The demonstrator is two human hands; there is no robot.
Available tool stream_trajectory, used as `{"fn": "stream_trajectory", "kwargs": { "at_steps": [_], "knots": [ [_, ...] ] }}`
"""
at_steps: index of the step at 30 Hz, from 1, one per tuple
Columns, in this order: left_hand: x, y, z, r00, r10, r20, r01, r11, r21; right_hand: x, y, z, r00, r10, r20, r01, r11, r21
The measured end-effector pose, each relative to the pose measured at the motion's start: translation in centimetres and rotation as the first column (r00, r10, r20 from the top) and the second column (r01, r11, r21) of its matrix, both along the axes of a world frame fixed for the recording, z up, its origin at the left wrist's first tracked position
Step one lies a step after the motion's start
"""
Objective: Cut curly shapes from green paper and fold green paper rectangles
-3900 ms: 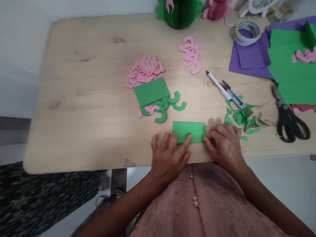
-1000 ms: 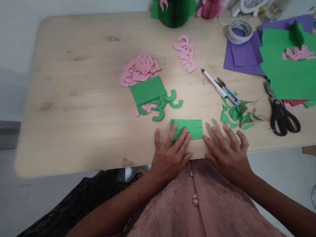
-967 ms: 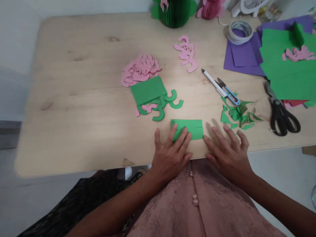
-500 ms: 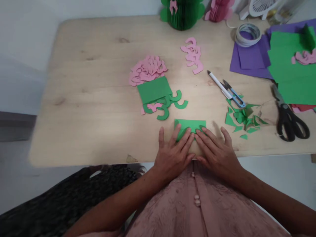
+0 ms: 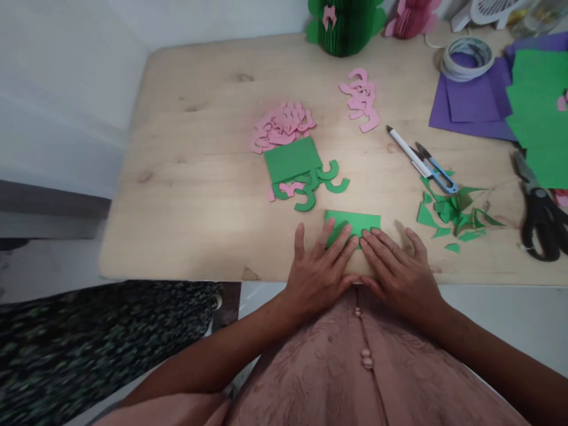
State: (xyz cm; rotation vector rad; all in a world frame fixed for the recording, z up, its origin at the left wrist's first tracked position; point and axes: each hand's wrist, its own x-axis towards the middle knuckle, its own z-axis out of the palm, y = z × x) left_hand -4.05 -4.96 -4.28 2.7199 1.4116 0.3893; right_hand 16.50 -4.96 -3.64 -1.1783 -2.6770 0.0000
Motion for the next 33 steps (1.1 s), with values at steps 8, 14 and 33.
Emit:
{"fn": "stream_trajectory", "kwargs": {
  "at_steps": [8,14,33],
  "knots": [
    [-0.8,0.1,-0.2,0.999,-0.005,-0.054,0.006,1.000,0.011,0.1,-0.1,-0.3,1.000,0.006,-0.020,-0.006,1.000,0.012],
    [-0.7,-0.5,-0.5,0.999,0.041,-0.030,-0.039,0.998,0.051,0.2,-0.1,-0.5,1.000,0.016,-0.024,-0.015,1.000,0.021],
    [-4.2,-1.5,-0.3,0.984,0.159,-0.076,-0.157,0.987,0.034,0.4,0.0,-0.6,0.999,0.024,-0.022,-0.024,1.000,-0.006]
  ]
}}
